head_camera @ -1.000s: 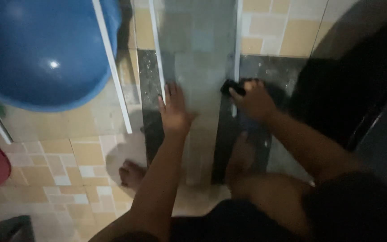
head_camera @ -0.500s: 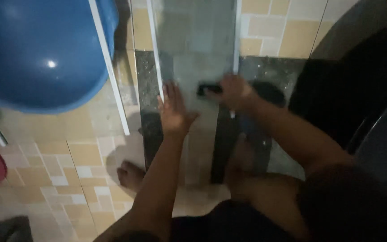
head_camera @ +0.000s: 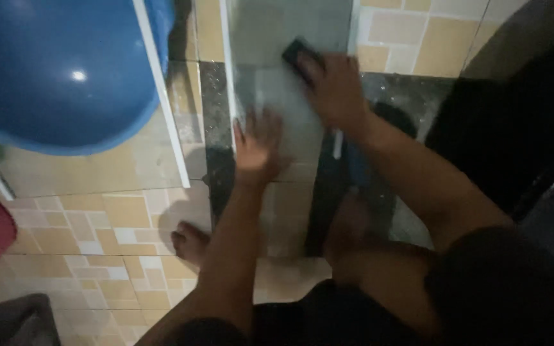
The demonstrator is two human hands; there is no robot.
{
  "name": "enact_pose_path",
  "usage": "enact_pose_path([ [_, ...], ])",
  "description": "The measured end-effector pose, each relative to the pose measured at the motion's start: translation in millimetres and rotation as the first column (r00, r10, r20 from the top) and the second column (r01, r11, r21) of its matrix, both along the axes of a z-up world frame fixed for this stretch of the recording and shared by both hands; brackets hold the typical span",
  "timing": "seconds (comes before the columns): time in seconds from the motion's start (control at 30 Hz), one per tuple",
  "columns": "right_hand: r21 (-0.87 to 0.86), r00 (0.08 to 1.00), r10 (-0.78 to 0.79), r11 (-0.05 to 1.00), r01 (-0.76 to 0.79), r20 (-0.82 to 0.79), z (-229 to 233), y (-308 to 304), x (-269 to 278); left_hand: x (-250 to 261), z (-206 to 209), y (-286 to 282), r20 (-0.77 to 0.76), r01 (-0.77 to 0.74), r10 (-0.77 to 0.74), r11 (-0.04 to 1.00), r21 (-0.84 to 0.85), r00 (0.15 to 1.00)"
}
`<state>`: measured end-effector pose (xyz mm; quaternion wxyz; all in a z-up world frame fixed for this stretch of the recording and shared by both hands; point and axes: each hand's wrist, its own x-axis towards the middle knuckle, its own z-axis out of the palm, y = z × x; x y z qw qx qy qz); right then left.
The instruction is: Scrubbing a transparent plastic refrigerator shelf on a tiled floor using a sponge and detergent.
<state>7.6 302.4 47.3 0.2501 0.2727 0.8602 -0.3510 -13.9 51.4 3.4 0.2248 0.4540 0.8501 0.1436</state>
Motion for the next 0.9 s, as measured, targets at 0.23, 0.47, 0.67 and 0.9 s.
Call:
enact_pose_path([
  [0.23,0.285,0.866,0.229,0.953,-0.105,-0.444,-22,15,26,-71,14,17,-0.041,0.028,-0.033,0.991,-0.131,0.999],
  [0.47,0.33,0.882,0.401,0.891,-0.313,-0.247,-44,12,57,-17,-21,-2,-0.184,-0.004,-0.033,0.98,-0.197,0.982],
  [0.67,0.293,0.816,0.55,0.821,-0.49,-0.176,-68,15,45,22,-3,32,-0.174,-0.064,0.05,0.995,-0.076,0.983],
  [0.9,-0.002,0.968,-0.049,0.999,0.051,0.247,14,19,2,11,9,63,0.089,-0.241,0.273,0.934,-0.265,0.958],
])
